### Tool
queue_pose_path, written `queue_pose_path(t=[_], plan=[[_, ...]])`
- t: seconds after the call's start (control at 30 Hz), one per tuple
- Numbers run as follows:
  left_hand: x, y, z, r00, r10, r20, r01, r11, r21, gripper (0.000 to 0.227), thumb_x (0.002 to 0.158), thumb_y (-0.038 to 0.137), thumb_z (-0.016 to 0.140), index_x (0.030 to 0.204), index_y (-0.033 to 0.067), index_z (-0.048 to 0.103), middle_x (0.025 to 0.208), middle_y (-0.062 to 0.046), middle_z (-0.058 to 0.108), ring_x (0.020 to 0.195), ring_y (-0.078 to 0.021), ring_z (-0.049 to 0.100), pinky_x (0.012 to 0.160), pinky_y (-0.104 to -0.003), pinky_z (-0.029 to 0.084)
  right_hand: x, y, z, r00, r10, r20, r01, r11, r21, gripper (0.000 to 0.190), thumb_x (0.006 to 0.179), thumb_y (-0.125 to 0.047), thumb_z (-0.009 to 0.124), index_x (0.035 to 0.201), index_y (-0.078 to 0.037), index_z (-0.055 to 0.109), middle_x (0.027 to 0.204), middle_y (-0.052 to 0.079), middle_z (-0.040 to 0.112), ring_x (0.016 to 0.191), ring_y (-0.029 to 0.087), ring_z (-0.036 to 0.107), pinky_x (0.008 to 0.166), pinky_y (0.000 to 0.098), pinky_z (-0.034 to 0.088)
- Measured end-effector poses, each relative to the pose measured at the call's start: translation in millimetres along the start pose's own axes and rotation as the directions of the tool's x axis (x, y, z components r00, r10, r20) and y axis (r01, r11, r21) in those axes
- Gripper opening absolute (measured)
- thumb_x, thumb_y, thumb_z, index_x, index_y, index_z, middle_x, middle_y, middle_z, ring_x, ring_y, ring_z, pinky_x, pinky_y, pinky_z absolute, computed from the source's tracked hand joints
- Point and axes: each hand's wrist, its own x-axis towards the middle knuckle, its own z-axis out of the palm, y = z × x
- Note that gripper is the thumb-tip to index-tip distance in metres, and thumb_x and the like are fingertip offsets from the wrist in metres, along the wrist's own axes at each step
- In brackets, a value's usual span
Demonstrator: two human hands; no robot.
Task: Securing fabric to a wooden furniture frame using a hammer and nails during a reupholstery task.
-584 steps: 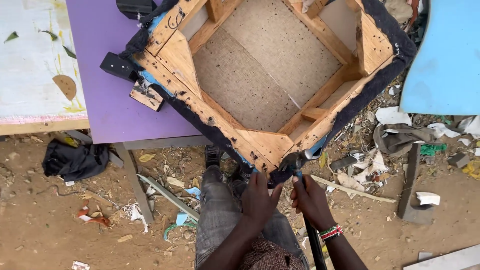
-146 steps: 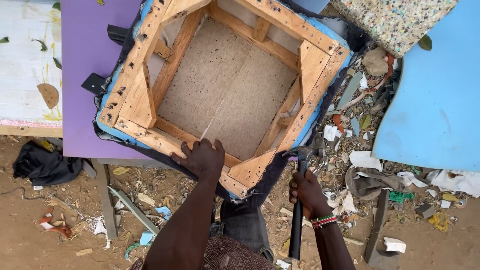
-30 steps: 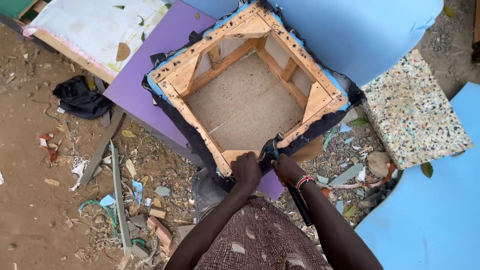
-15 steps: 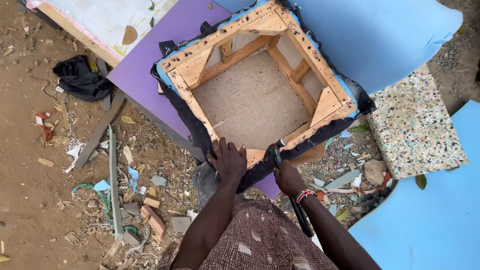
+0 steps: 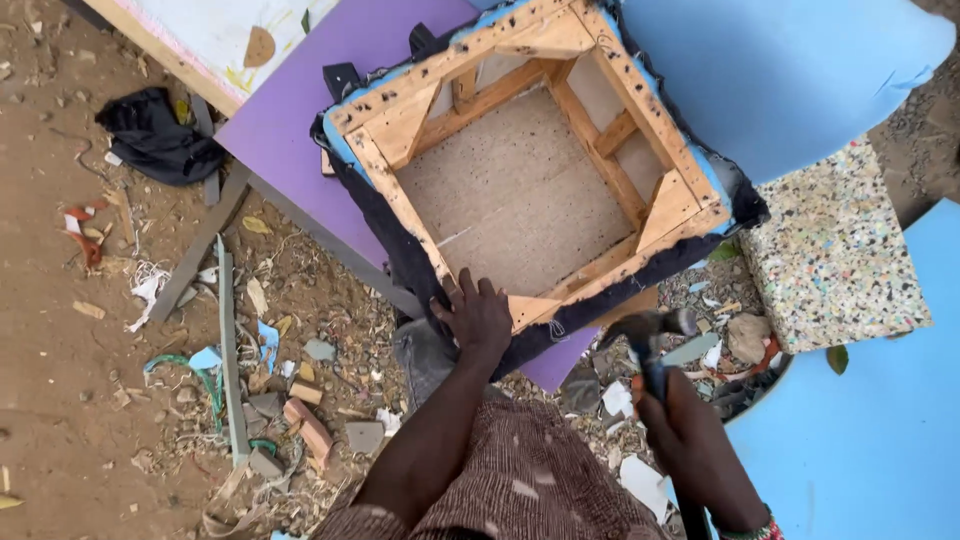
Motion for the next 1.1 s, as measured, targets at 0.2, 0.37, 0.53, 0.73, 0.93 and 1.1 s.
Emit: queue_pose_path(t=[0.2, 0.37, 0.53, 0.73, 0.93, 1.1], plan=[[-28, 33, 23, 0.845, 0.485, 0.227, -0.432, 0.868, -0.244, 0.04, 0.094, 0.045, 0.08, 0.118, 0.014, 0.072, 0.129, -0.012, 0.065, 0.124, -0.0358, 0.054, 0.102, -0.055, 0.042, 46, -11, 25, 0.952, 0.028, -0.305, 0.188, 0.732, 0.655, 0.02, 0.11, -0.02, 0.057, 0.098, -0.008, 0.047, 0.077, 0.011, 0.056, 0.055, 0.023, 0.055, 0.048, 0.0379, 0.047], [-13, 55, 31, 0.895, 0.366, 0.256, -0.281, 0.907, -0.314, 0.013, 0.089, 0.006, 0.071, 0.101, 0.0087, 0.077, 0.102, -0.017, 0.072, 0.091, -0.043, 0.068, 0.072, -0.059, 0.054, 81, 7, 54, 0.969, -0.059, -0.241, 0.228, 0.595, 0.771, 0.011, 0.095, -0.001, 0.064, 0.102, -0.004, 0.056, 0.089, 0.014, 0.066, 0.066, 0.025, 0.069, 0.054, 0.036, 0.054], [5, 88, 16, 0.731, 0.159, 0.663, -0.065, 0.984, -0.164, 0.044, 0.105, 0.05, 0.073, 0.117, 0.0079, 0.073, 0.11, -0.015, 0.078, 0.104, -0.0386, 0.075, 0.069, -0.05, 0.061, 89, 16, 68, 0.982, 0.0, -0.187, 0.14, 0.663, 0.736, 0.005, 0.095, -0.005, 0.06, 0.095, -0.005, 0.055, 0.074, 0.01, 0.057, 0.056, 0.02, 0.054, 0.049, 0.0355, 0.045], [17, 84, 26, 0.646, 0.281, 0.709, -0.298, 0.949, -0.105, 0.015, 0.088, 0.003, 0.077, 0.099, 0.0122, 0.082, 0.098, -0.009, 0.079, 0.089, -0.0303, 0.077, 0.061, -0.041, 0.061, 75, 19, 70, 0.979, 0.049, -0.198, 0.111, 0.687, 0.718, 0.006, 0.099, -0.002, 0.057, 0.096, -0.006, 0.053, 0.074, 0.011, 0.059, 0.056, 0.022, 0.055, 0.052, 0.0377, 0.047], [29, 53, 28, 0.607, 0.492, 0.624, -0.355, 0.871, -0.34, 0.03, 0.098, 0.03, 0.055, 0.089, 0.0143, 0.078, 0.104, -0.017, 0.078, 0.096, -0.043, 0.074, 0.075, -0.055, 0.058, 76, 35, 77, 0.971, 0.111, -0.212, 0.091, 0.648, 0.756, 0.006, 0.1, -0.005, 0.06, 0.096, -0.004, 0.055, 0.076, 0.012, 0.06, 0.059, 0.023, 0.055, 0.052, 0.0373, 0.046], [-55, 38, 22, 0.334, 0.655, 0.678, -0.521, 0.728, -0.446, 0.026, 0.098, 0.02, 0.062, 0.115, 0.0201, 0.082, 0.095, -0.011, 0.076, 0.081, -0.0289, 0.071, 0.069, -0.042, 0.061, 65, 33, 66, 0.973, 0.11, -0.203, 0.083, 0.652, 0.754, 0.005, 0.098, -0.005, 0.058, 0.097, -0.005, 0.053, 0.076, 0.011, 0.058, 0.059, 0.021, 0.053, 0.052, 0.0366, 0.044]])
